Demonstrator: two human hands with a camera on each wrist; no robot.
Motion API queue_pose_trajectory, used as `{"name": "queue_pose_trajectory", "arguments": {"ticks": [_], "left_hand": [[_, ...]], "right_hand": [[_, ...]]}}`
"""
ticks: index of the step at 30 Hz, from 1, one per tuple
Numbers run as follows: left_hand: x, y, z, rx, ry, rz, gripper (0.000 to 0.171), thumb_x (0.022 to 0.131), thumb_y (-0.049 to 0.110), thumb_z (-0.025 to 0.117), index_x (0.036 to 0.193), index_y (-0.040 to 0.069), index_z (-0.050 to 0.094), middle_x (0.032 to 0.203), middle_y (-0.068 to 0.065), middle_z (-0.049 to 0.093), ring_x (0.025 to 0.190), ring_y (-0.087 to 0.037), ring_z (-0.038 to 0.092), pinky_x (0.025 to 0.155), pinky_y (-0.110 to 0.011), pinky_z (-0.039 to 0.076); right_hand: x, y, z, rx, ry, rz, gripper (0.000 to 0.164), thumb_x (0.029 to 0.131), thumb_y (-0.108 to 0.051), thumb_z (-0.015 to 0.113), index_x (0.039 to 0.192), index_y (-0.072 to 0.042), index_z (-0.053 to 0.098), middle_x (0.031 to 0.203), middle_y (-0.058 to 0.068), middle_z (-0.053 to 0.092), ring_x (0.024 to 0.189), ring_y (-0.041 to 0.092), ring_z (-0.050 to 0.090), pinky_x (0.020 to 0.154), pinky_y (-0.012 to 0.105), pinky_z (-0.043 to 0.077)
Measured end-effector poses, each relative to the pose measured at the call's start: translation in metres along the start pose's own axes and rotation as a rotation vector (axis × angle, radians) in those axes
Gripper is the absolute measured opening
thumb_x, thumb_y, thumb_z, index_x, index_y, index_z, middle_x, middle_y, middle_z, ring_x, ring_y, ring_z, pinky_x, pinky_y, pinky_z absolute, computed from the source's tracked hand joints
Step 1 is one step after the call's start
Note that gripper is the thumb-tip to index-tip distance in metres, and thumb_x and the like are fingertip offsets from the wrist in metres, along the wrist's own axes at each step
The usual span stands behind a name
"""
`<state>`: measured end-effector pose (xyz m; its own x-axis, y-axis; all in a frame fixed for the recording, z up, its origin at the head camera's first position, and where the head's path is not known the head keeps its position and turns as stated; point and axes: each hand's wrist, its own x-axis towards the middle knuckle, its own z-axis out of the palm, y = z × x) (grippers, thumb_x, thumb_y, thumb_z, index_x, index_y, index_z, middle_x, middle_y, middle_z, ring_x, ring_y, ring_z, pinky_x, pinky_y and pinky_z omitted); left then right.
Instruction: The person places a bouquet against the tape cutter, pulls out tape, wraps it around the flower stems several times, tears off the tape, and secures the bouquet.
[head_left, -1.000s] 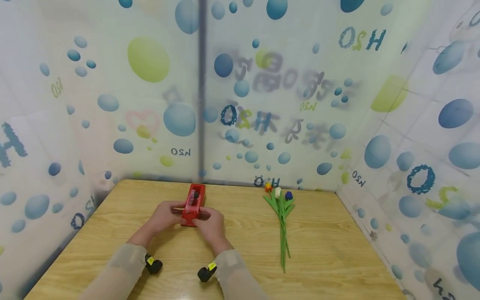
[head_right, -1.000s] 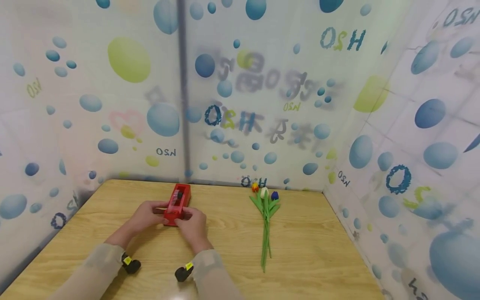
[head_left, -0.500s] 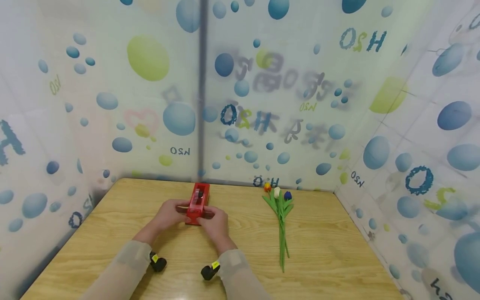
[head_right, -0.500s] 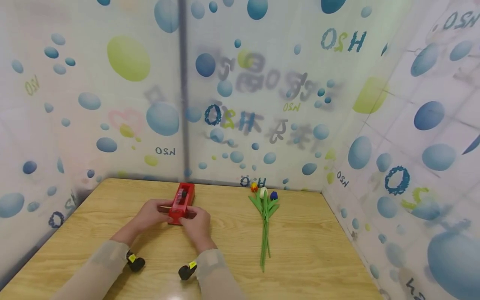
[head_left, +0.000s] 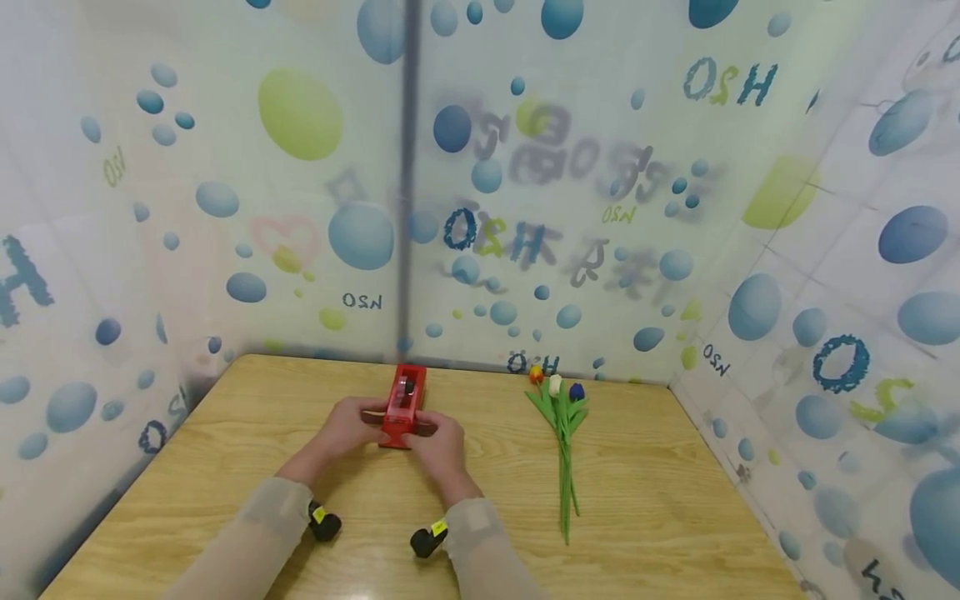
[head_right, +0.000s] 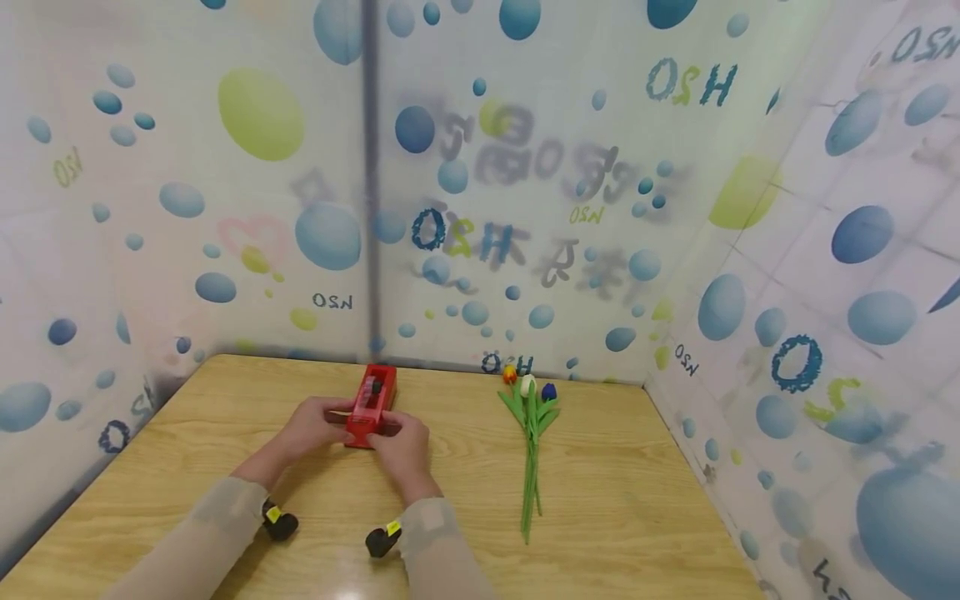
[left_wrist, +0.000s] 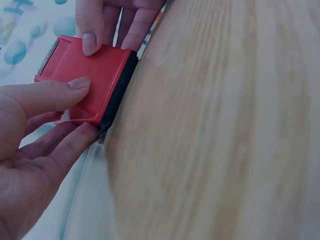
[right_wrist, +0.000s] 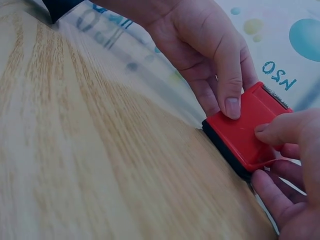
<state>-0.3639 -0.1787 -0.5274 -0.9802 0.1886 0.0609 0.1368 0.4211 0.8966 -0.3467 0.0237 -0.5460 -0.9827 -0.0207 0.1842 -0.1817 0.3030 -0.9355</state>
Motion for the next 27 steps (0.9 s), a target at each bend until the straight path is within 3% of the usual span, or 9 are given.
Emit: {"name": "queue_pose_trajectory", "arguments": {"ticks": [15, 27], "left_hand": [[0.008, 0.005, 0.017, -0.044, -0.007, 0.006, 0.062, 0.085, -0.005, 0.083, 0.144, -0.001, 0.064, 0.142, -0.025, 0.067, 0.120, -0.040, 0.073, 0.092, -0.044, 0.067], [0.013, 0.011, 0.031, -0.071, 0.002, -0.006, 0.063, 0.084, -0.006, 0.084, 0.144, 0.002, 0.065, 0.144, -0.024, 0.066, 0.120, -0.040, 0.073, 0.093, -0.044, 0.067]], "right_hand": [[0.004, 0.011, -0.018, -0.004, 0.005, -0.014, 0.036, 0.085, -0.009, 0.088, 0.121, -0.008, 0.080, 0.115, 0.007, 0.080, 0.103, 0.017, 0.076, 0.095, 0.037, 0.066], [0.007, 0.013, -0.033, 0.004, -0.018, 0.028, 0.037, 0.088, -0.008, 0.086, 0.124, -0.008, 0.079, 0.119, 0.009, 0.079, 0.106, 0.020, 0.075, 0.093, 0.036, 0.066]]}}
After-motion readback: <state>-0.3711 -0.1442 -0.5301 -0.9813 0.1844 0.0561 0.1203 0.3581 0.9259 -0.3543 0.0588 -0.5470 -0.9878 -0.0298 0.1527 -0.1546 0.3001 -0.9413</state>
